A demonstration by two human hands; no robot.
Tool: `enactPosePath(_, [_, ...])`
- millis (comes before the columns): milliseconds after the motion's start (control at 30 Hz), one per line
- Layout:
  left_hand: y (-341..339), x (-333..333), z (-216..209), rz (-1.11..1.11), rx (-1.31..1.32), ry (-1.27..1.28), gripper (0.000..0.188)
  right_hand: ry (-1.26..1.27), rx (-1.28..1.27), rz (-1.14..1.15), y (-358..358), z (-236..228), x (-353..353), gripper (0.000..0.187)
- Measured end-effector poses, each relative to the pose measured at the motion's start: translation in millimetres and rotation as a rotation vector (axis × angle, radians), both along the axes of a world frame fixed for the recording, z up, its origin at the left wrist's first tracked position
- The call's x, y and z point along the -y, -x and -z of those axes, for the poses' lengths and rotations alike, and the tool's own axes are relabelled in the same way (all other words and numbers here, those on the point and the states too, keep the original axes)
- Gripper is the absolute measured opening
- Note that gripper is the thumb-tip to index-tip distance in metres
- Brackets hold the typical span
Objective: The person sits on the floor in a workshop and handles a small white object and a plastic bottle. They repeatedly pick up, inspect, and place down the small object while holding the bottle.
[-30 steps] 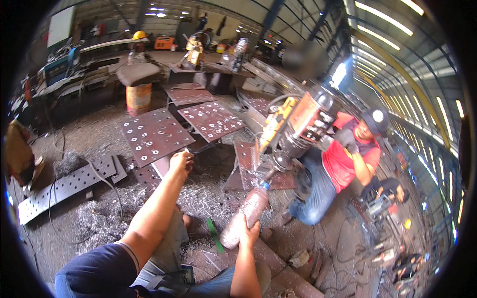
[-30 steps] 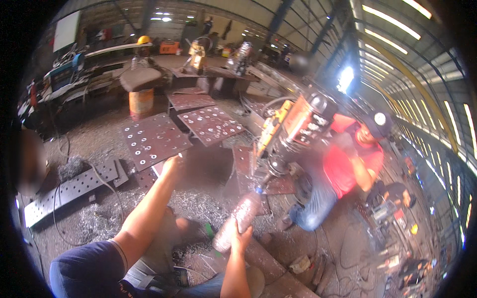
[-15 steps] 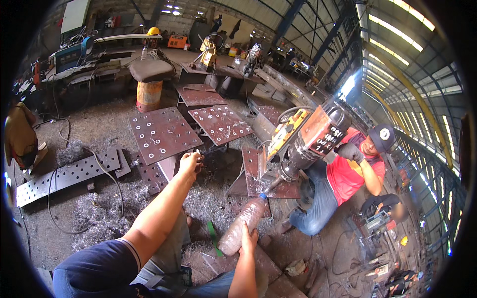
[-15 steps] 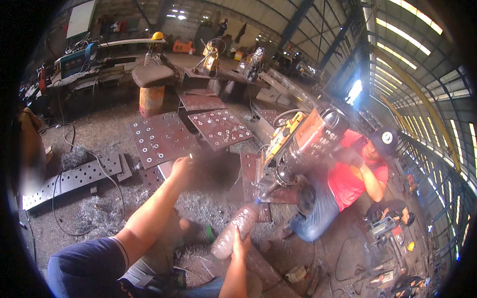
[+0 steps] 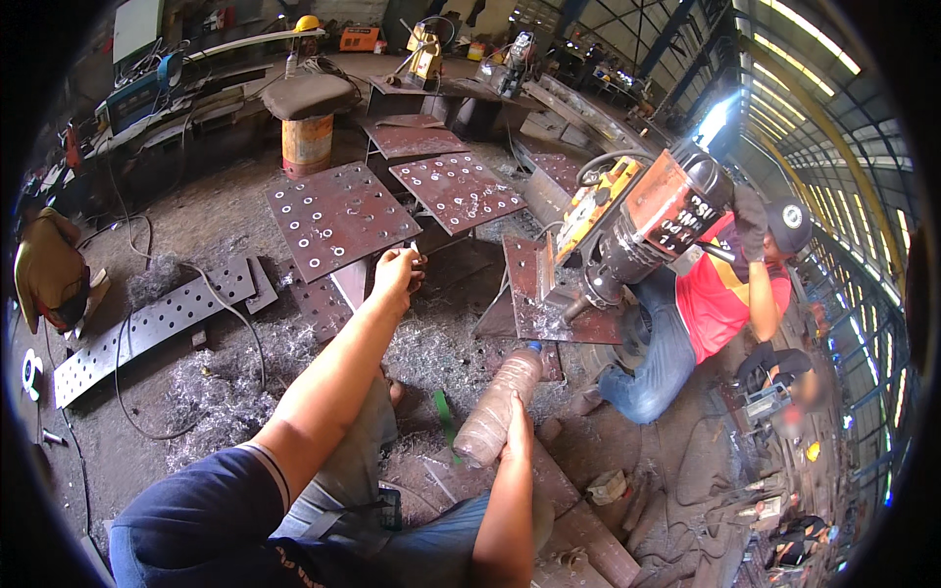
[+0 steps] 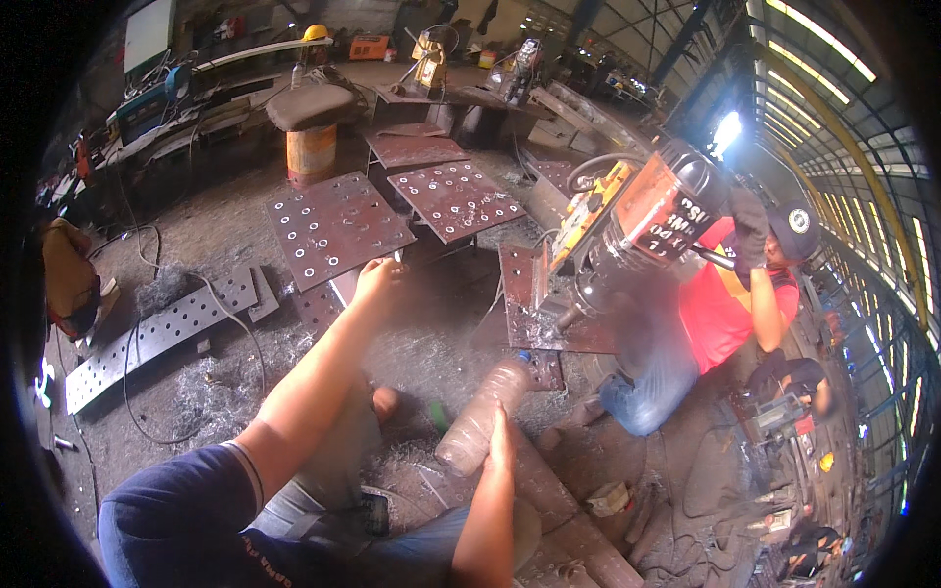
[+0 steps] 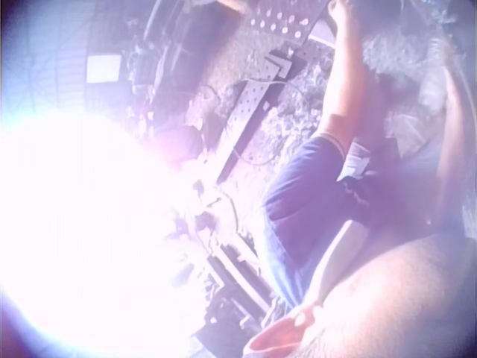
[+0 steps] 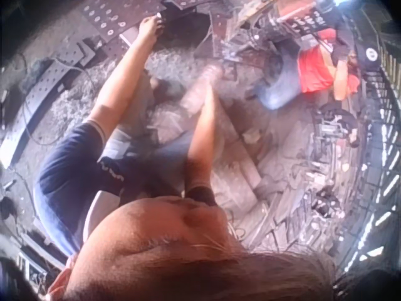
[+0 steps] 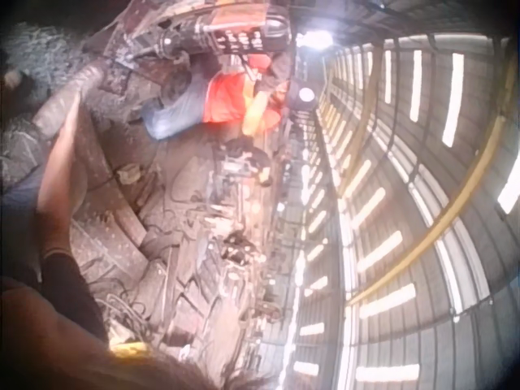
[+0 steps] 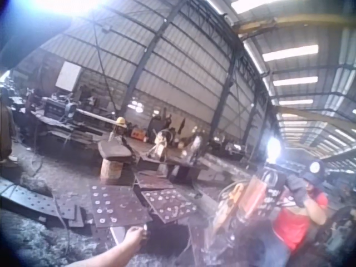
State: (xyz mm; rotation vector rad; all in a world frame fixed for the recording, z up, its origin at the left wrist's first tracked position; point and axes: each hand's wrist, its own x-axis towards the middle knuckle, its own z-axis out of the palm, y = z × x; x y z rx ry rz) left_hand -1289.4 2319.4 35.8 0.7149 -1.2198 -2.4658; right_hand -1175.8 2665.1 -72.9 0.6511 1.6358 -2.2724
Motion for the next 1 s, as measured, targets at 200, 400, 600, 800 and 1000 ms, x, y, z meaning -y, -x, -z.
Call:
enactPosePath(200, [-2.6,2.5,-2.8,0.015,0.018,0.025,0.016,-0.068,0.018,0.083,7.5,-6.0,8.3,0.086])
enactPosePath(400, [-2.1,-4.1,-3.6,0.026,0.014,0.021,0.015,-0.188,0.009,0.046,22.7,23.3,-11.9,0.096])
enactPosePath(600, [-0.5,-3.2,-4.5,0.008,0.005,0.033,0.015,-0.297,0.015,0.068,28.1,34.2,-19.6,0.097])
enactPosePath(800, [-1.3,-6.1,-8.8,-0.003,-0.009,0.059,0.013,-0.315,-0.025,0.026,23.4,30.9,-23.5,0.097])
enactPosePath(1000, [-4.3,-5.4,-7.8,-0.011,0.0,0.055,0.012,-0.328,0.046,0.075,12.2,1.8,-7.7,0.098])
